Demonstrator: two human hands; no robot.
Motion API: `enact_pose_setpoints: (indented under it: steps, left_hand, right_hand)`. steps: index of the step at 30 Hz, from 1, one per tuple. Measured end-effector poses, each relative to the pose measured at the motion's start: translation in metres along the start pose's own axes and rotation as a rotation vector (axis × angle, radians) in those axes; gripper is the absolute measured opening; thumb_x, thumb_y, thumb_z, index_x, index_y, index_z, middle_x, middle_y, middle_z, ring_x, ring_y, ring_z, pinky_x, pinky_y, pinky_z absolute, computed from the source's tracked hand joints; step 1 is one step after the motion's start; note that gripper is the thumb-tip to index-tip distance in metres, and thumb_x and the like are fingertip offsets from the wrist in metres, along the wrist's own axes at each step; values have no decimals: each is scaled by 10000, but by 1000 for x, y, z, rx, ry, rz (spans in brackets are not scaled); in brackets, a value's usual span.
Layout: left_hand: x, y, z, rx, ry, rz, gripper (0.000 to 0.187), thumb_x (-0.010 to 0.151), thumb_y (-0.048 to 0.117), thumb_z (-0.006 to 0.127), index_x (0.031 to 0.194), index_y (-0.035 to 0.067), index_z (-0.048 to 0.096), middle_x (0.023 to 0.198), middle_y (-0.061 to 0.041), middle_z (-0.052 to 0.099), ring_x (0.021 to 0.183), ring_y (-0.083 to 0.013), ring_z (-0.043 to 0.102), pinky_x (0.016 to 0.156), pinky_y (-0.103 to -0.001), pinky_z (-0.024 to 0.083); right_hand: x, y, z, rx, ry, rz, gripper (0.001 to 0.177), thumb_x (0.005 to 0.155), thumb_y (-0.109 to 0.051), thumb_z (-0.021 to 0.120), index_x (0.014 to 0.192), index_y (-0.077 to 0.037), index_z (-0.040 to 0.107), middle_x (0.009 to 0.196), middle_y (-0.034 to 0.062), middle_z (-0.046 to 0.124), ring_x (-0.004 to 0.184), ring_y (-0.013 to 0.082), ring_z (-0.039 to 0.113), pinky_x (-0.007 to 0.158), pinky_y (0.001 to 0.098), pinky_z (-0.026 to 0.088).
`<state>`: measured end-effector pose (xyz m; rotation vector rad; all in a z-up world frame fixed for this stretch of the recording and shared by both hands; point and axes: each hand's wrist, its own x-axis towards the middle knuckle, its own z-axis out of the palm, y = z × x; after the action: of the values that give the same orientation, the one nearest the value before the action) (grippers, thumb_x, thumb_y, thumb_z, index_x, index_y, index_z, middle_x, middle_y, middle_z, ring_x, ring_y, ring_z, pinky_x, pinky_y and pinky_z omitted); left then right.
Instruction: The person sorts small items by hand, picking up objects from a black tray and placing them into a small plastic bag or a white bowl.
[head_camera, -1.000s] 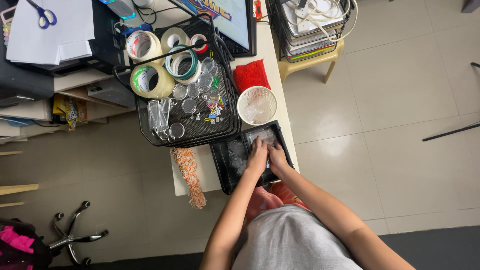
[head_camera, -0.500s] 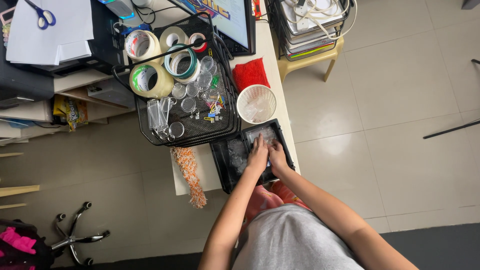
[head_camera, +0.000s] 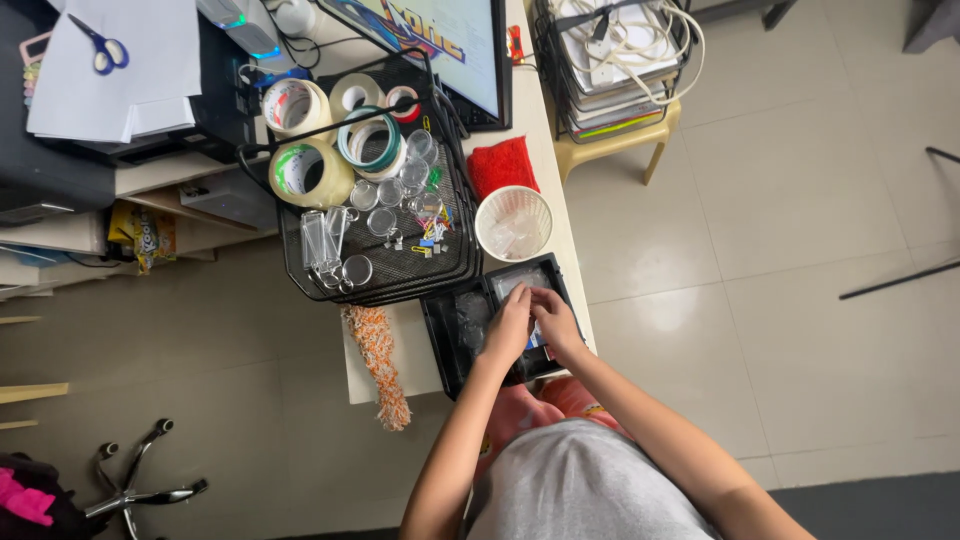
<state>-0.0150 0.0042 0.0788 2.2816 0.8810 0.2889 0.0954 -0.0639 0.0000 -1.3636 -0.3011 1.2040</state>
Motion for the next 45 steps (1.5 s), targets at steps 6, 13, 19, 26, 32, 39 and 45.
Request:
enact_pose_setpoints:
  steps: [6, 13, 19, 26, 32, 39, 45]
  left_hand:
    - [12, 23, -60, -229, 187, 10, 405, 913, 45, 691, 1300, -37, 606, 1304, -225, 629, 1150, -412, 649, 986, -420, 529]
    - [33, 10, -58, -306, 228, -19, 383, 908, 33, 671, 1276, -47, 601, 1295, -213, 630, 1069, -380, 694, 937, -394, 558]
    - [40, -16, -45, -134, 275, 0, 455, 836, -5, 696, 1270, -91, 590, 1354, -256, 570, 1097, -444, 643, 938, -431, 528]
    - [43, -21, -57, -209, 209, -47, 424, 881, 31, 690, 1279, -74, 586, 1356, -231, 578, 993, -373, 691, 894, -422, 557]
    - [40, -18, -60, -239, 216, -20, 417, 890, 28, 686, 1283, -65, 584, 1340, -218, 590, 983, -356, 706, 881, -420, 567]
    - [37, -21, -61, -183, 208, 59, 517, 846, 19, 722, 1316, -98, 541, 1359, -286, 557, 1163, -473, 598, 975, -459, 508]
    - [38, -34, -50, -215, 234, 86, 550, 851, 34, 722, 1354, -77, 528, 1369, -283, 574, 1212, -447, 599, 1013, -434, 509]
  right_hand:
    - [-19, -126, 25, -547, 69, -401, 210, 962, -33, 617, 1157, -46, 696, 1077, 81, 734, 979, 200, 704, 885, 306, 562]
    - [83, -146, 32, -1127, -135, -822, 379, 787, 75, 653, 1123, -88, 717, 1153, 109, 699, 1125, 332, 626, 964, 417, 537]
    - [116, -148, 60, -1637, -483, -791, 578, 625, -87, 805, 1190, -97, 684, 1183, 129, 629, 1128, 330, 567, 911, 439, 510]
    - [148, -101, 32, -1534, -373, -865, 263, 886, -152, 760, 1123, -153, 644, 1209, 64, 655, 1197, 278, 612, 989, 406, 532]
    - [133, -124, 54, -1325, -291, -792, 649, 700, -64, 772, 1311, -97, 553, 1218, 136, 684, 1207, 360, 569, 956, 445, 497]
    - [145, -116, 54, -1001, -440, -318, 313, 939, -231, 714, 1191, -50, 671, 1036, 115, 777, 927, 245, 766, 840, 347, 597]
    - [106, -151, 51, -847, -335, -419, 283, 859, -109, 713, 1130, -28, 714, 894, 130, 809, 809, 167, 786, 766, 302, 616]
